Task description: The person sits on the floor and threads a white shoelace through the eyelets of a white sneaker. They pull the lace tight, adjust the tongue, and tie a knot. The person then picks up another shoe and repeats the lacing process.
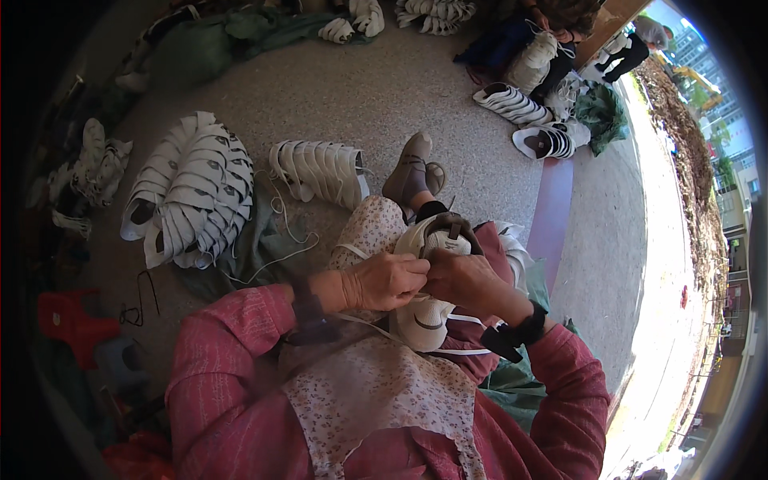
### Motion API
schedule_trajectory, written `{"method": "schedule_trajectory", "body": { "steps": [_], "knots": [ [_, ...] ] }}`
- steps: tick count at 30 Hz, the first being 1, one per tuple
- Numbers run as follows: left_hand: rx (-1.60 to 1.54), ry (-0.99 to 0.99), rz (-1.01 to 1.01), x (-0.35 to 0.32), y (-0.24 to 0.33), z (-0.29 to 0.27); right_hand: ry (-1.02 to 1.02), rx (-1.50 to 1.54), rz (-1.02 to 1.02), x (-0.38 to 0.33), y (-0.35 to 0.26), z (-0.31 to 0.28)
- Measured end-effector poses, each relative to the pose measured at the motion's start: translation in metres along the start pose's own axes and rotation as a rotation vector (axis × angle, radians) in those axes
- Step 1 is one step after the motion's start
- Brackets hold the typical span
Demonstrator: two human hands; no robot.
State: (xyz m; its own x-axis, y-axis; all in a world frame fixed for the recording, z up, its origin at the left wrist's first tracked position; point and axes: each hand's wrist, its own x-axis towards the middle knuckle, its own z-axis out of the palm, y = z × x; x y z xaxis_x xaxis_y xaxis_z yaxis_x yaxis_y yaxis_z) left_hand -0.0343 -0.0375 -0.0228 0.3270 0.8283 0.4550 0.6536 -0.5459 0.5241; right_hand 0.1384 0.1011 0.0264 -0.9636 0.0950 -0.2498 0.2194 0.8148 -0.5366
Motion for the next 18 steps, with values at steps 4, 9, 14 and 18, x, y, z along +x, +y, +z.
{"method": "schedule_trajectory", "body": {
  "steps": [4, 9, 14, 18],
  "knots": [
    [0.017, 0.014, -0.005, 0.001, 0.000, 0.002, -0.087, 0.223, -0.025, 0.000, 0.010, -0.010],
    [0.008, 0.050, -0.003, 0.000, 0.001, 0.005, -0.032, 0.150, -0.014, -0.004, 0.008, -0.002],
    [-0.006, 0.066, -0.005, 0.000, 0.002, 0.003, 0.008, 0.124, -0.022, -0.003, 0.004, 0.000],
    [-0.061, 0.058, -0.023, -0.001, 0.000, 0.006, 0.037, 0.161, -0.054, 0.000, 0.016, 0.006]
  ]
}}
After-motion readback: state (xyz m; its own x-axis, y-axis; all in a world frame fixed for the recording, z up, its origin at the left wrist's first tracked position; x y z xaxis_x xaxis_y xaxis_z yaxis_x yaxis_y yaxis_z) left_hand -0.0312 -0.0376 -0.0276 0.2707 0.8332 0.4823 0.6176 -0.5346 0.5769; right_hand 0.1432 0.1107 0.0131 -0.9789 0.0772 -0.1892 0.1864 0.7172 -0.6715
